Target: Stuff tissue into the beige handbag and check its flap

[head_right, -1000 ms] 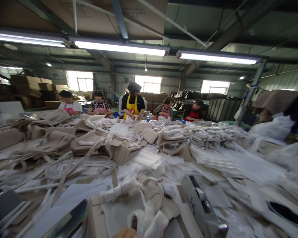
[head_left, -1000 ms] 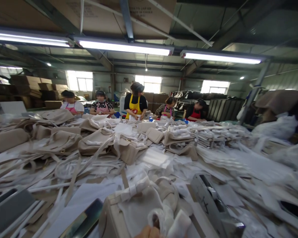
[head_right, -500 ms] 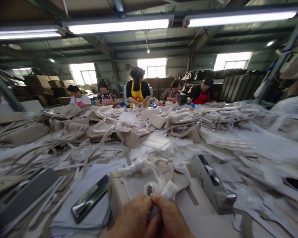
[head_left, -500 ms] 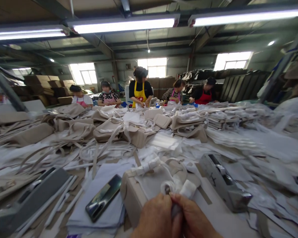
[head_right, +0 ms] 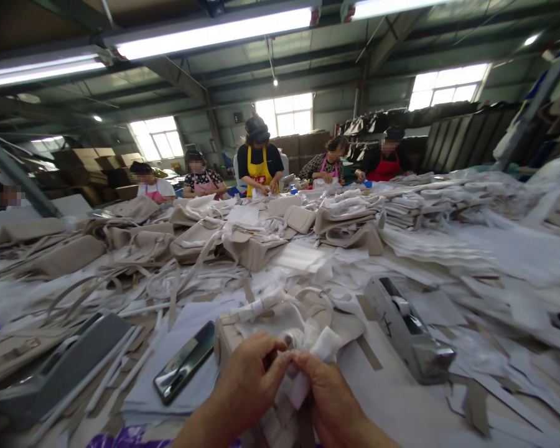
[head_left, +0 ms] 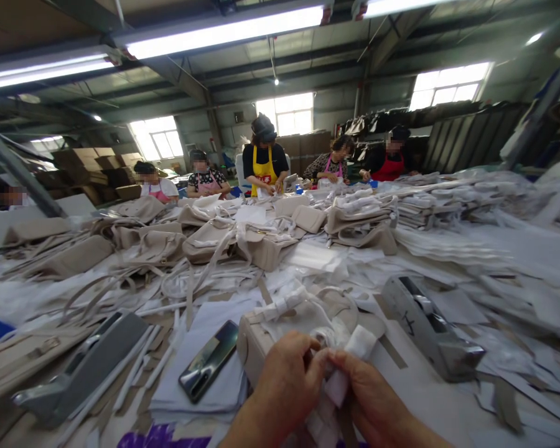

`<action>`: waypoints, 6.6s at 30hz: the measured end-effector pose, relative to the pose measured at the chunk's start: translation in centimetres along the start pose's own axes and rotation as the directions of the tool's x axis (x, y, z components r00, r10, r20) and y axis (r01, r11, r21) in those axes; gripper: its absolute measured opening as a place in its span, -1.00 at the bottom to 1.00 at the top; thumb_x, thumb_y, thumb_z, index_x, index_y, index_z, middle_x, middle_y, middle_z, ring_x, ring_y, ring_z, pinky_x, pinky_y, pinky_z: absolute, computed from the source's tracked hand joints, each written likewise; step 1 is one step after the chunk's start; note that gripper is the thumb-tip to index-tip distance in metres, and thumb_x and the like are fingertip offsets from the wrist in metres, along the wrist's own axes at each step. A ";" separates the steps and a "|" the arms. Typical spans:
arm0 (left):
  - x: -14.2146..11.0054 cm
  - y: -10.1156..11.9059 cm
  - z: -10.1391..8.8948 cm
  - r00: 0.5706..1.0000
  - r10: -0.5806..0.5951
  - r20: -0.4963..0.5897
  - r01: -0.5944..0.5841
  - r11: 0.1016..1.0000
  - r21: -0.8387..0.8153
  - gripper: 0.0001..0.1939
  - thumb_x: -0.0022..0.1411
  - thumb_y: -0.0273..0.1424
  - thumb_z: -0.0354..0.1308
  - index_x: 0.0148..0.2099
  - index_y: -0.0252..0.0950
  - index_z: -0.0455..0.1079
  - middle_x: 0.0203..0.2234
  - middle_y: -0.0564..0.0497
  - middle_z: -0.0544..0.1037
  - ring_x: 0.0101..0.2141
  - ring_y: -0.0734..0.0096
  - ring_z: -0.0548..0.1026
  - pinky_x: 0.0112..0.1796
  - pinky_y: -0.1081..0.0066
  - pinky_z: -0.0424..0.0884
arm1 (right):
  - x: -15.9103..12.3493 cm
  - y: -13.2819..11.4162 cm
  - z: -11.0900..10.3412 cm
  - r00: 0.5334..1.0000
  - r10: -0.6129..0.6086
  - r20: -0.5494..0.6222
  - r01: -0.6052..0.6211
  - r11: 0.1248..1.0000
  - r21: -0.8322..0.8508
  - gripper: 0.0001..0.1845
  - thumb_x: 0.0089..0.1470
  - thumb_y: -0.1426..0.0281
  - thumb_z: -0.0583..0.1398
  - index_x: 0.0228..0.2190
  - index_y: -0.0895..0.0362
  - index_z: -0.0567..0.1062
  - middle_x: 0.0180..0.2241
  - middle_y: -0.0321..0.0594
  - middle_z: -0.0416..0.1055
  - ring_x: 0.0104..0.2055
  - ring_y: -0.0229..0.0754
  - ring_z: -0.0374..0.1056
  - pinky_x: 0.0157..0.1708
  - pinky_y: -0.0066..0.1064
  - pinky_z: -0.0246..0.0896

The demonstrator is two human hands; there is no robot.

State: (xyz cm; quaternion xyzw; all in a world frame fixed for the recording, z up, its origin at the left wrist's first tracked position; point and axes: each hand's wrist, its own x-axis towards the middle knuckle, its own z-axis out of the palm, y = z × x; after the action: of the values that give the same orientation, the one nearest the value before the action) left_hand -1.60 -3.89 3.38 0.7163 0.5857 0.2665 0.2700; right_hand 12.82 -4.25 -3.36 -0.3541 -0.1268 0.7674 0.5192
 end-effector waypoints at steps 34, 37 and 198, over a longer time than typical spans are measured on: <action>-0.1 0.9 0.3 0.998 -0.013 0.060 0.012 1.000 0.017 -0.73 0.00 -0.19 0.44 -0.23 -0.14 0.62 -0.19 0.01 0.44 -0.13 0.24 0.43 -0.07 0.29 0.38 | -0.9 -0.6 0.4 0.995 0.079 -0.055 -0.072 0.990 0.124 -0.72 -0.10 0.42 0.44 -0.27 0.22 0.62 -0.34 -0.17 0.65 -0.35 -0.14 0.53 -0.34 -0.39 0.48; -0.2 1.0 0.8 0.997 -0.024 0.079 0.013 0.992 0.127 -0.65 -0.04 -0.07 0.43 -0.21 -0.09 0.62 -0.21 0.00 0.44 -0.16 0.19 0.43 -0.12 0.24 0.37 | -0.8 -0.5 0.2 0.992 0.098 -0.080 -0.088 0.989 0.115 -0.71 -0.07 0.40 0.42 -0.25 0.22 0.61 -0.34 -0.18 0.65 -0.33 -0.12 0.54 -0.35 -0.38 0.47; 0.9 0.4 0.1 0.892 -0.032 0.452 -0.094 0.963 0.253 -0.63 0.24 -0.02 0.16 -0.28 -0.22 0.55 -0.40 0.00 0.64 -0.36 0.28 0.54 -0.35 0.42 0.35 | -2.0 -7.2 -3.0 0.088 0.023 0.996 0.684 -0.728 -0.043 -0.64 0.37 0.57 -0.03 -0.03 0.32 0.52 -0.14 -0.05 0.55 -0.05 -0.05 0.38 0.03 -0.19 0.13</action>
State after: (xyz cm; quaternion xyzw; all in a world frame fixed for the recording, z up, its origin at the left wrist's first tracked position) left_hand -1.10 -3.12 3.69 0.7976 0.5260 0.0154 0.2949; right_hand 20.36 -3.45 -0.71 -0.1748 -0.9163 -0.1179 0.3404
